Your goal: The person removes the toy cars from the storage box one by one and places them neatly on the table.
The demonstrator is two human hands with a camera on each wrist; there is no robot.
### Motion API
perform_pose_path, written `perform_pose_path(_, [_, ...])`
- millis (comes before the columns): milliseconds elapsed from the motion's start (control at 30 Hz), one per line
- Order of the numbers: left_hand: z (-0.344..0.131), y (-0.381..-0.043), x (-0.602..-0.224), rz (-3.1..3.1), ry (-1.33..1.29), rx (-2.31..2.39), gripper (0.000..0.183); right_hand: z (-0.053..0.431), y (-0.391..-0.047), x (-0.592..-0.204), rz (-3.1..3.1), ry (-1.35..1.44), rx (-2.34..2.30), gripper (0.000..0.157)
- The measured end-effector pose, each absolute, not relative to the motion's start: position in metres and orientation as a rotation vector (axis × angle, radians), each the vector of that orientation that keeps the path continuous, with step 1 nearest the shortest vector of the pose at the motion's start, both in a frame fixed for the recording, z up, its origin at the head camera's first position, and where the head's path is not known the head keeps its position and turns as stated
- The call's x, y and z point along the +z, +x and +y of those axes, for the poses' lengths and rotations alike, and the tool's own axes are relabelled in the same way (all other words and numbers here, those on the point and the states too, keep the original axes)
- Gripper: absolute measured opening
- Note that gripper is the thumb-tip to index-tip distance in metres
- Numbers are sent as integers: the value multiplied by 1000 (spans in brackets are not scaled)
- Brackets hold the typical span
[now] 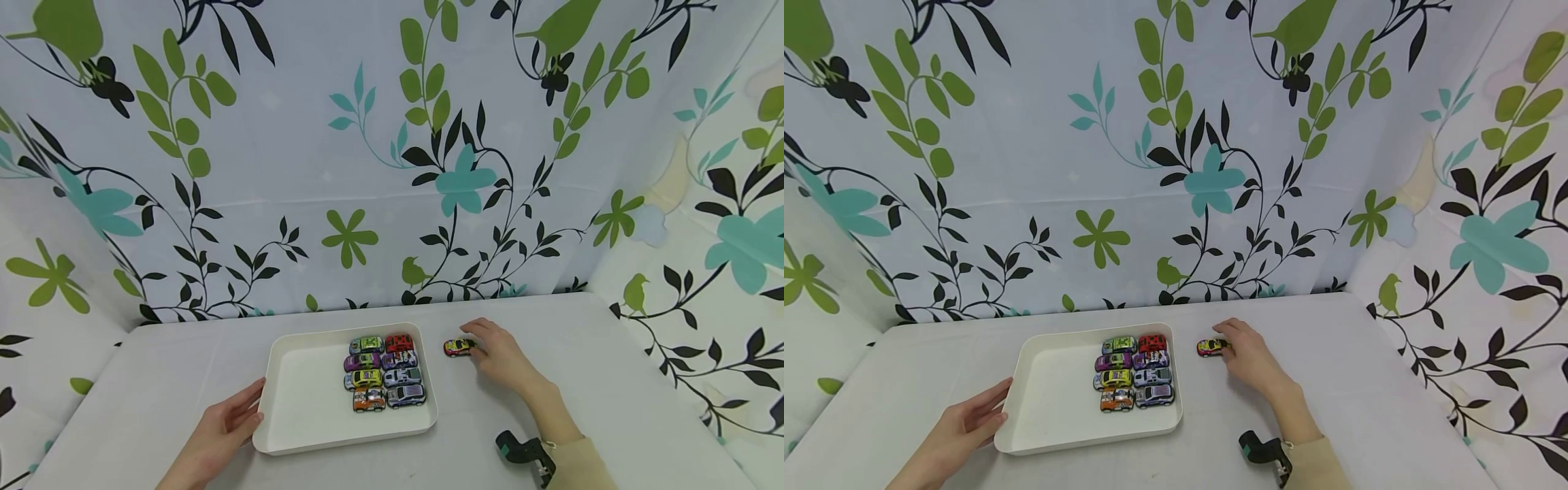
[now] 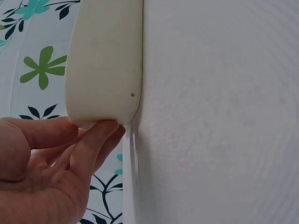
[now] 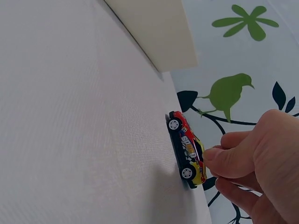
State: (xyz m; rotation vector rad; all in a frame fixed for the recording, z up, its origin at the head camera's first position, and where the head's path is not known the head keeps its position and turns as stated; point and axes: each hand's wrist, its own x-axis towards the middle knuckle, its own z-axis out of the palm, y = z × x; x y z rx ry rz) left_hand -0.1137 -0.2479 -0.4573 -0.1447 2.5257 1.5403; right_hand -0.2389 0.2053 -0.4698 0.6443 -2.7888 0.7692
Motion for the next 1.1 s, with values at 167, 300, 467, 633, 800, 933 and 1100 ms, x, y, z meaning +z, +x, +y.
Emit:
perform_pose_path(167, [-248, -114, -459, 2534, -136, 1537, 58, 203, -237, -467, -2779, 652, 745, 40])
perform_pose_path(300, [-248, -113, -460, 2526, -101, 1562, 58, 200, -234, -463, -2765, 667, 751, 41])
perform_pose_path(467, [-249, -113, -460, 2551, -101, 1544, 59, 193, -230, -457, -2764, 681, 774, 40])
perform_pose_path(633, [-249, -112, -460, 2555, -90, 1550, 58, 188, -226, -453, -2756, 717, 775, 39])
perform_pose_path(800, [-248, -113, -460, 2543, -104, 1552, 57, 183, -222, -449, -2735, 781, 768, 39])
perform_pose_path(933, [-248, -113, -459, 2543, -101, 1546, 58, 178, -219, -446, -2739, 815, 769, 38])
perform_pose_path(1100, [-248, -112, -457, 2535, -116, 1545, 58, 170, -213, -443, -2738, 854, 749, 38])
